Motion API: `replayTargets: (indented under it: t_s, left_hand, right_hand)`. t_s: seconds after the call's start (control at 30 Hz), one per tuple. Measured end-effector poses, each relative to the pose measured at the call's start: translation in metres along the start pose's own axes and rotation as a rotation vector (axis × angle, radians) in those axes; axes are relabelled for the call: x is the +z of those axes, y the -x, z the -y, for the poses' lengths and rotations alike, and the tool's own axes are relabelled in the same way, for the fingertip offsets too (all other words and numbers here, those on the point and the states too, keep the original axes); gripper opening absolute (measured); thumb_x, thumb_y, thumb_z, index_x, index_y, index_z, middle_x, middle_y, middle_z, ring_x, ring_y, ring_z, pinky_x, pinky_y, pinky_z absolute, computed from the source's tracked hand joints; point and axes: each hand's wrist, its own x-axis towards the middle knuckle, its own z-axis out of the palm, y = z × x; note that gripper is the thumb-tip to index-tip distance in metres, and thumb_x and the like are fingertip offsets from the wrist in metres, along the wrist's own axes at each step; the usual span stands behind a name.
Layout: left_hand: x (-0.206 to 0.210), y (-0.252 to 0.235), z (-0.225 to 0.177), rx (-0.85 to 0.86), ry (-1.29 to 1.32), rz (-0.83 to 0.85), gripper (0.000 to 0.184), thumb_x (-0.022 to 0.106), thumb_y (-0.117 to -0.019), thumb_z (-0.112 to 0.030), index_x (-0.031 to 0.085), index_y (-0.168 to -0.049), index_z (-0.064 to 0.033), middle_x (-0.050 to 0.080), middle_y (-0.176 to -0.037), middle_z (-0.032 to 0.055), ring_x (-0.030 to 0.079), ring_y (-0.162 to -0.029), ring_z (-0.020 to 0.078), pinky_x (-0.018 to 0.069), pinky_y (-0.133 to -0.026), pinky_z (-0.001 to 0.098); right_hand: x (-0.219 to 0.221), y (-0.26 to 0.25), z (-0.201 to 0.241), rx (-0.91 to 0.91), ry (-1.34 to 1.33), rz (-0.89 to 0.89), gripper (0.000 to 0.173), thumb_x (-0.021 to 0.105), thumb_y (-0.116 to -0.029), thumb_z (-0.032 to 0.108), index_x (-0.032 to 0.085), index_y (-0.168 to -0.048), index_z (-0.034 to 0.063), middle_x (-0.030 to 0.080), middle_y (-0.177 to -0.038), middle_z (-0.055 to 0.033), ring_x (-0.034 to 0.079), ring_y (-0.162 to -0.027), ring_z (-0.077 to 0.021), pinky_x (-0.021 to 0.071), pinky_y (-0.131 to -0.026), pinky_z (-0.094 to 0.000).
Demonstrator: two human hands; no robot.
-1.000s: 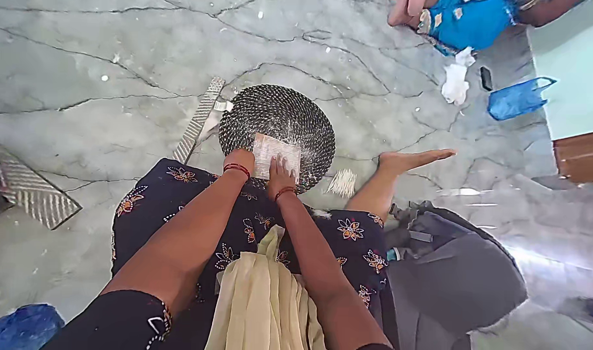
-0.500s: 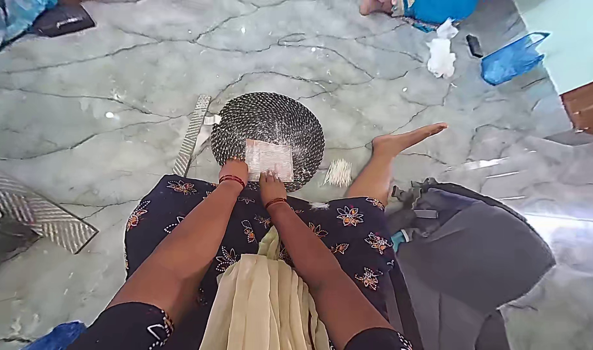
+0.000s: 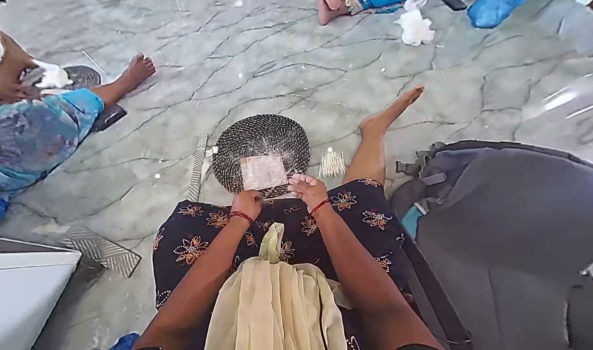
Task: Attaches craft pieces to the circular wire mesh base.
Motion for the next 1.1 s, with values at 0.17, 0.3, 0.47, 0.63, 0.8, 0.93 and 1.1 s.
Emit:
replayTargets:
  t_s: [0.17, 0.3, 0.47, 0.63, 0.8, 0.93, 1.1]
  left_hand:
    - [0.023, 0.023, -0.019, 0.019, 0.045, -0.023, 0.026, 0.065, -0.1017, -0.02, 0.073, -0.117, -0.0001, 0.073, -0.119, 0.0178, 0.067, -0.117, 0.0297, 0.0471, -0.107, 0.0492]
    - [0.035, 0.031, -0.031, 0.005, 0.044, -0.022, 0.028, 0.068, -0.1007, -0.022, 0.072, -0.117, -0.0004, 0.072, -0.118, 0.0179, 0.066, -0.117, 0.0306, 0.0469, -0.107, 0.0514]
    - [0.041, 0.036, -0.046, 0.009, -0.029, -0.008, 0.027, 0.068, -0.1004, -0.021, 0.072, -0.117, 0.0, 0.072, -0.118, 0.0187, 0.066, -0.116, 0.031, 0.0469, -0.106, 0.0515]
    - [0.046, 0.035, -0.047, 0.053, -0.047, 0.024, 0.028, 0.067, -0.1003, -0.02, 0.071, -0.116, 0.0028, 0.071, -0.116, 0.022, 0.067, -0.115, 0.0342, 0.0478, -0.105, 0.0531]
    - [0.05, 0.038, -0.037, 0.096, 0.012, 0.041, 0.025, 0.066, -0.1004, -0.017, 0.07, -0.113, 0.0044, 0.071, -0.111, 0.0212, 0.067, -0.109, 0.0322, 0.0494, -0.101, 0.0509]
    - [0.043, 0.038, -0.028, 0.114, 0.087, 0.102, 0.025, 0.067, -0.0996, -0.016, 0.069, -0.112, 0.0052, 0.07, -0.108, 0.0206, 0.066, -0.102, 0.0307, 0.0501, -0.096, 0.0498]
    - [0.037, 0.037, -0.017, 0.103, 0.167, 0.207, 0.023, 0.069, -0.0975, -0.014, 0.068, -0.109, 0.0052, 0.069, -0.105, 0.0203, 0.066, -0.094, 0.0286, 0.0521, -0.091, 0.0475]
  right_hand:
    - [-0.01, 0.002, 0.004, 0.028, -0.178, -0.042, 0.021, 0.059, -0.1038, 0.006, 0.063, -0.12, -0.0053, 0.071, -0.094, -0.0102, 0.065, -0.069, -0.0087, 0.0551, -0.064, -0.0237]
    - [-0.013, 0.009, 0.008, 0.043, -0.184, -0.041, 0.017, 0.061, -0.1036, 0.009, 0.065, -0.115, -0.0029, 0.069, -0.087, -0.0072, 0.063, -0.064, -0.0079, 0.0532, -0.061, -0.0226]
    - [-0.017, 0.013, 0.013, 0.018, -0.057, -0.038, 0.018, 0.065, -0.1019, 0.01, 0.069, -0.113, -0.0029, 0.071, -0.092, -0.0098, 0.063, -0.071, -0.0102, 0.0536, -0.069, -0.0266]
    - [-0.02, 0.013, 0.012, -0.042, 0.129, -0.046, 0.021, 0.068, -0.1007, 0.015, 0.071, -0.113, -0.0009, 0.073, -0.096, -0.0121, 0.067, -0.079, -0.0163, 0.0556, -0.078, -0.0355]
    - [-0.016, 0.009, 0.005, -0.022, 0.096, -0.062, 0.019, 0.067, -0.1009, 0.014, 0.07, -0.111, -0.0019, 0.071, -0.091, -0.0098, 0.062, -0.071, -0.0122, 0.0535, -0.07, -0.0311]
    - [-0.008, 0.01, 0.007, 0.065, -0.02, -0.065, 0.017, 0.066, -0.1005, 0.009, 0.067, -0.112, -0.0034, 0.068, -0.085, -0.0064, 0.06, -0.065, -0.0072, 0.0513, -0.063, -0.0238]
    - [-0.001, 0.007, 0.006, 0.115, -0.102, -0.11, 0.013, 0.065, -0.1003, 0.008, 0.066, -0.11, -0.001, 0.066, -0.08, -0.0035, 0.057, -0.059, -0.0056, 0.0495, -0.056, -0.0211]
